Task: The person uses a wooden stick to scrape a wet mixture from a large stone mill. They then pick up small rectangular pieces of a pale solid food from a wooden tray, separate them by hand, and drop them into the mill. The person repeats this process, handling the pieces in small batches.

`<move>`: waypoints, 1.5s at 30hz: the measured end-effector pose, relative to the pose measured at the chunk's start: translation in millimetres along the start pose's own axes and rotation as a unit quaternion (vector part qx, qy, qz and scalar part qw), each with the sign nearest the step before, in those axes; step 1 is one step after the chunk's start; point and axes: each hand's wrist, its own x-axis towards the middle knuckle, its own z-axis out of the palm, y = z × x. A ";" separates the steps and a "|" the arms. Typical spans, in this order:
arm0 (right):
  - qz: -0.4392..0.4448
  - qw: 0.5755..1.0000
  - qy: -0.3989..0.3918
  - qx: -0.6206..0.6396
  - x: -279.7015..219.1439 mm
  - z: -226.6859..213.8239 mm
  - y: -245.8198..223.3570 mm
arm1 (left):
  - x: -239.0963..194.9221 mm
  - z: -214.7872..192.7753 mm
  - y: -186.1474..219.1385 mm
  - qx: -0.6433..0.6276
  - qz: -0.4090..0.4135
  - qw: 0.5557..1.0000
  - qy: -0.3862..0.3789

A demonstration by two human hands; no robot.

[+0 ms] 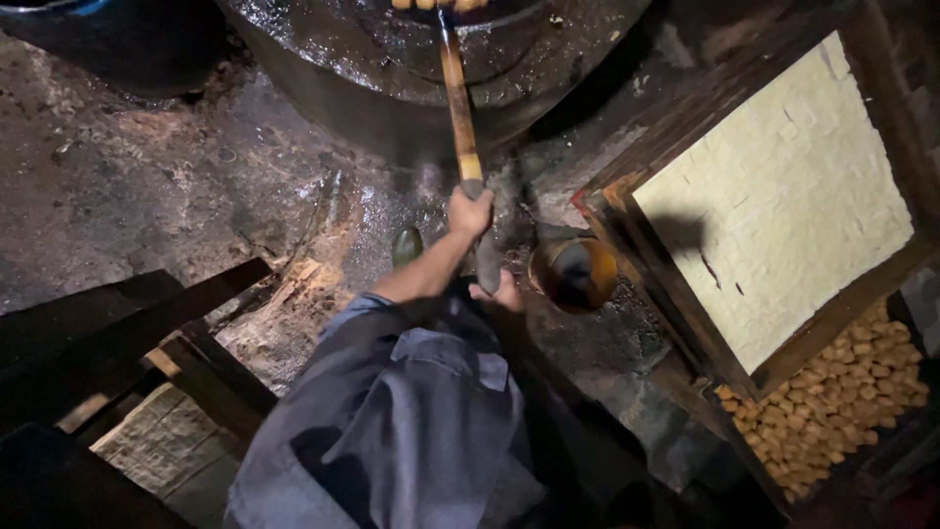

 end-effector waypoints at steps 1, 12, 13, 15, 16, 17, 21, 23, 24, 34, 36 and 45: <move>0.006 0.999 0.017 -0.037 4.6 -2.3 5.4 | 4.6 0.8 6.3 -0.020 -0.035 0.999 -0.021; -0.019 0.998 0.005 -0.063 22.7 -13.6 35.0 | -7.7 -2.9 40.8 -0.191 -0.061 0.974 -0.103; -0.015 0.999 -0.039 -0.029 27.4 -12.5 35.4 | -8.6 -3.5 33.5 -0.188 -0.059 0.975 -0.100; -0.013 0.997 -0.069 0.040 22.3 -11.3 32.2 | -7.4 -4.3 25.3 -0.165 -0.083 0.978 -0.098; -0.016 0.996 -0.054 0.074 14.7 -7.8 26.7 | -4.8 -4.3 26.9 -0.145 -0.108 0.978 -0.100; -0.019 0.993 -0.039 0.108 8.9 -9.0 18.2 | -3.8 -3.4 31.6 -0.126 -0.132 0.978 -0.102; -0.041 0.994 0.063 -0.083 14.5 -11.7 -43.1 | 8.4 -15.0 78.7 -0.068 -0.072 0.993 -0.063; 0.088 0.993 0.048 -0.068 28.7 -18.7 -82.3 | 13.2 -18.0 114.4 -0.152 -0.085 0.982 -0.075; 0.076 0.995 0.044 -0.046 29.3 -19.6 -96.9 | 12.7 -22.6 124.2 -0.134 -0.038 0.988 -0.062; 0.031 0.999 -0.005 0.038 91.6 -19.4 -173.5 | 106.0 -8.3 140.9 -0.166 -0.034 0.982 -0.088; 0.050 0.997 -0.012 0.051 91.4 -17.1 -170.1 | 115.3 -1.3 123.1 -0.129 -0.065 0.986 -0.087; -0.016 0.989 0.059 -0.136 87.9 -7.3 -126.7 | 100.7 10.9 91.7 -0.211 -0.122 0.964 -0.103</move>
